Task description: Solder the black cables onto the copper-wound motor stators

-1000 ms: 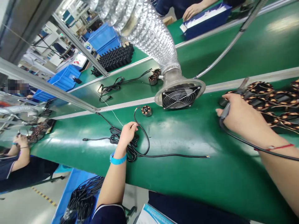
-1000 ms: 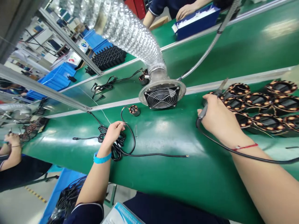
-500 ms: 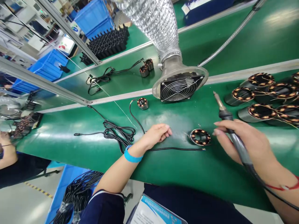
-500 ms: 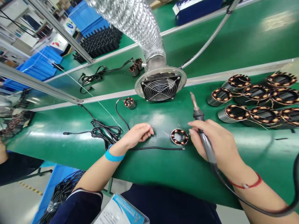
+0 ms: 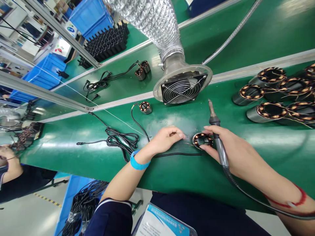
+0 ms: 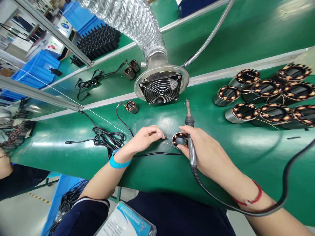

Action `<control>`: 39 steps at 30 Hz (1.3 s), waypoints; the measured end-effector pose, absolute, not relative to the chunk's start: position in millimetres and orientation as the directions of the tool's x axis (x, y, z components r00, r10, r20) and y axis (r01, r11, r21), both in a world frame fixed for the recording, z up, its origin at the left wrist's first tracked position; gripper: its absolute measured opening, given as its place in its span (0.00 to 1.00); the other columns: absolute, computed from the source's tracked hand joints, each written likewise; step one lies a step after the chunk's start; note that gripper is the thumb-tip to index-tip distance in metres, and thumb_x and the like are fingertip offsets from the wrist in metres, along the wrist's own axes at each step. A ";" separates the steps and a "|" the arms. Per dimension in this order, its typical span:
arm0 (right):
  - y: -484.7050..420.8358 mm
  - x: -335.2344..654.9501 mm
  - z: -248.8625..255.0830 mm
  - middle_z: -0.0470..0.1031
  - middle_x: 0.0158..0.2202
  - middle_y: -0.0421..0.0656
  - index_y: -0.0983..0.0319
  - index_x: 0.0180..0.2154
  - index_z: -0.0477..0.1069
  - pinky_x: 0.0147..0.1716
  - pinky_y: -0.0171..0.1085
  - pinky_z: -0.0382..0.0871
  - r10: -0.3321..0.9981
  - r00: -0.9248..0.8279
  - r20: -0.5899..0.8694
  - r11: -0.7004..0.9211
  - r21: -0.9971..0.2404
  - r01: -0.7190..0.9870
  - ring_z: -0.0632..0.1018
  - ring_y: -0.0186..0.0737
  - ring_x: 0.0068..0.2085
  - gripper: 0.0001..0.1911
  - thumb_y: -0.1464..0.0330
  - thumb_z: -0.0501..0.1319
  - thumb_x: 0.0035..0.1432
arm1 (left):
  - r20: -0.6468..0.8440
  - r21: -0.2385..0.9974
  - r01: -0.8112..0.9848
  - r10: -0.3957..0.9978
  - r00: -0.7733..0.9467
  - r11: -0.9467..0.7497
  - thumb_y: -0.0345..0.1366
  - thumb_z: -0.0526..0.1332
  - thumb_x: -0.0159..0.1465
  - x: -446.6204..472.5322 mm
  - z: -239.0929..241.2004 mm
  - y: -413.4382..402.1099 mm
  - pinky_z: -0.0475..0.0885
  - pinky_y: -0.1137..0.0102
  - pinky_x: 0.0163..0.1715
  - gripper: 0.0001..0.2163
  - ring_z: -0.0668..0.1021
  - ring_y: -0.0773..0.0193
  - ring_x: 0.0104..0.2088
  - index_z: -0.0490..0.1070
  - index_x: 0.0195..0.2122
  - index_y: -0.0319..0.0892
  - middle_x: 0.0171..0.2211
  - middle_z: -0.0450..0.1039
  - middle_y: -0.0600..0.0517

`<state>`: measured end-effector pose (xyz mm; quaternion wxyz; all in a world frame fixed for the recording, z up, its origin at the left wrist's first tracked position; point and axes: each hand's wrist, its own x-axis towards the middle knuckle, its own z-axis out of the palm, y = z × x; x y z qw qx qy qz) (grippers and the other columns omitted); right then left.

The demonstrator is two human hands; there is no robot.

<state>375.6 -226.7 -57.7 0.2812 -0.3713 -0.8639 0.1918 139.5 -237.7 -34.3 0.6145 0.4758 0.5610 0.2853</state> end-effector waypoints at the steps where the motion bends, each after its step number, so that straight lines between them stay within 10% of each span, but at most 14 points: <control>1: -227.1 375.2 -57.3 0.78 0.43 0.50 0.61 0.57 0.63 0.34 0.43 0.76 0.742 -0.575 0.345 0.658 -0.540 0.524 0.80 0.49 0.39 0.19 0.59 0.56 0.69 | -0.398 0.914 0.186 0.888 0.231 0.361 0.34 0.64 0.62 139.5 -33.0 -236.2 0.67 0.71 0.41 0.07 0.73 0.67 0.34 0.76 0.28 0.38 0.31 0.74 0.52; 15: -230.3 372.4 -75.4 0.74 0.38 0.45 0.60 0.56 0.65 0.33 0.42 0.72 0.739 -0.586 0.333 0.632 -0.642 0.434 0.77 0.45 0.34 0.19 0.63 0.59 0.66 | -0.522 0.846 0.255 0.825 0.216 0.468 0.33 0.62 0.60 145.0 -40.2 -216.8 0.61 0.75 0.29 0.08 0.66 0.71 0.26 0.72 0.24 0.38 0.22 0.68 0.56; 22: -227.3 370.6 -74.8 0.74 0.37 0.46 0.62 0.55 0.64 0.32 0.41 0.72 0.683 -0.602 0.413 0.710 -0.567 0.417 0.76 0.44 0.33 0.16 0.63 0.57 0.69 | -0.572 0.793 -0.021 0.755 0.320 0.609 0.42 0.66 0.49 158.3 -38.3 -213.8 0.45 0.73 0.21 0.11 0.56 0.77 0.18 0.70 0.24 0.38 0.21 0.64 0.57; 39: -221.3 377.6 -75.5 0.74 0.41 0.48 0.62 0.58 0.64 0.37 0.42 0.73 0.737 -0.540 0.406 0.669 -0.554 0.496 0.77 0.47 0.39 0.20 0.60 0.57 0.70 | -0.319 0.941 0.237 0.859 0.399 0.240 0.41 0.63 0.64 158.7 -46.1 -252.0 0.66 0.71 0.35 0.12 0.70 0.68 0.30 0.78 0.30 0.38 0.32 0.73 0.51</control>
